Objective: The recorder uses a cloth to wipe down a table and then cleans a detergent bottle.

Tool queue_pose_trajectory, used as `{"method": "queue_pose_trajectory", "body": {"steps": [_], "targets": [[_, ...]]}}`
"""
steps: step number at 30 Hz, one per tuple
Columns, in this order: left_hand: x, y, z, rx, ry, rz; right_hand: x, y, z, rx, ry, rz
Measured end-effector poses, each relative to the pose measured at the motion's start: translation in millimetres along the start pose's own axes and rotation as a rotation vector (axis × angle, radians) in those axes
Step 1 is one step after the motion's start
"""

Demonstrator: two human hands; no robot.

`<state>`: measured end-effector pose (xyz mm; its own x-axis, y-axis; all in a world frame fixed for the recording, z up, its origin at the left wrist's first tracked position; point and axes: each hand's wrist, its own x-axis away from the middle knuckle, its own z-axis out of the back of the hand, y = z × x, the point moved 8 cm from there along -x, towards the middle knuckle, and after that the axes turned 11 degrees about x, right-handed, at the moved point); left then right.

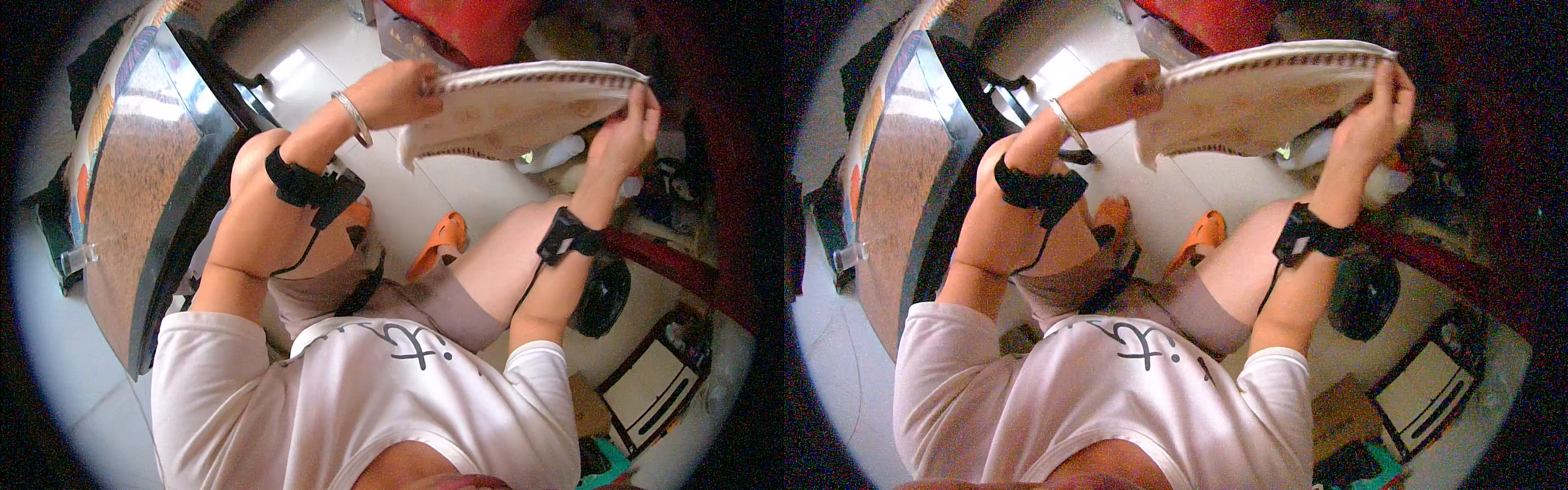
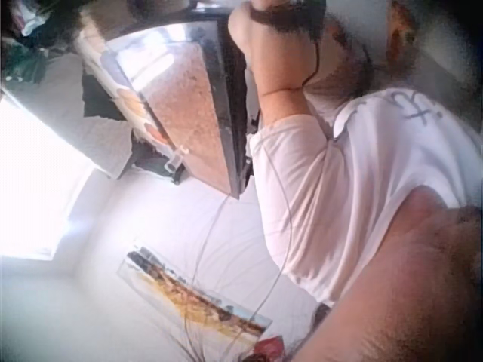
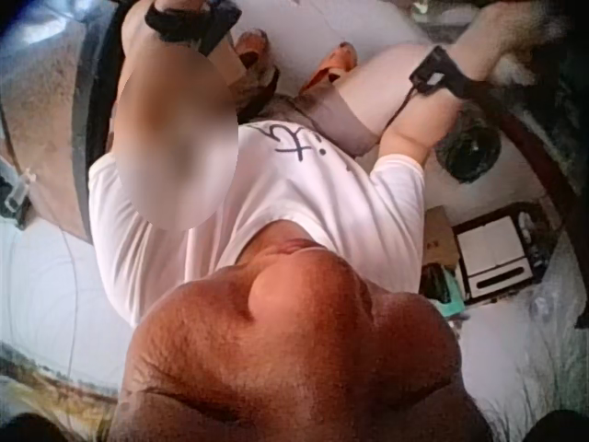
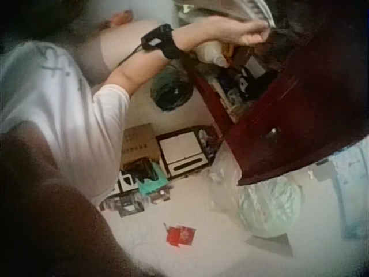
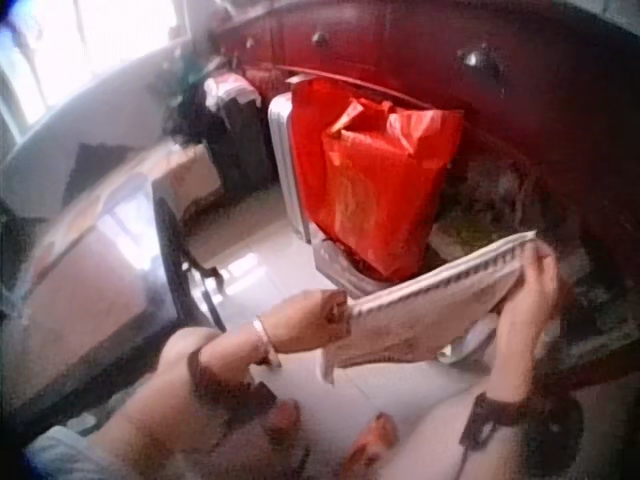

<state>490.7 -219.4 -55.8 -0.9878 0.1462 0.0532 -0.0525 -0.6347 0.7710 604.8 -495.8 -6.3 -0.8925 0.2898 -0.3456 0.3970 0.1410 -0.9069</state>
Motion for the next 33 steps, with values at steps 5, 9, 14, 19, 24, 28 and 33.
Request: {"method": "queue_pose_trajectory", "body": {"steps": [5, 9, 14, 19, 24, 28, 33], "targets": [[-4.4, -9.0, 40.2, -0.141, 0.261, 0.030, -9.2, -3.3, 22.6, 0.070, 0.044, -0.022], [-0.4, -18.9, 51.3, 0.173, 0.391, -0.026, 7.1, 27.3, -0.8, 0.206, -0.214, -0.114], [-1.1, 0.9, 20.8, 0.589, 0.199, 0.116, 79.1, 31.6, -80.3, 0.365, -0.702, -0.128], [0.0, 16.8, -2.1, 0.840, 0.077, 0.145, 125.9, 34.9, -118.9, 0.362, -0.871, -0.031], [2.1, 13.1, 11.4, 0.869, 0.144, 0.044, 134.2, 29.0, -135.8, 0.379, -0.981, -0.054], [2.5, 16.3, 18.8, 0.828, 0.140, 0.021, 129.1, 35.9, -135.9, 0.349, -0.893, -0.024], [3.6, 6.6, 19.6, 0.679, 0.175, -0.014, 119.6, 36.0, -135.9, 0.152, -0.793, -0.265]]}}
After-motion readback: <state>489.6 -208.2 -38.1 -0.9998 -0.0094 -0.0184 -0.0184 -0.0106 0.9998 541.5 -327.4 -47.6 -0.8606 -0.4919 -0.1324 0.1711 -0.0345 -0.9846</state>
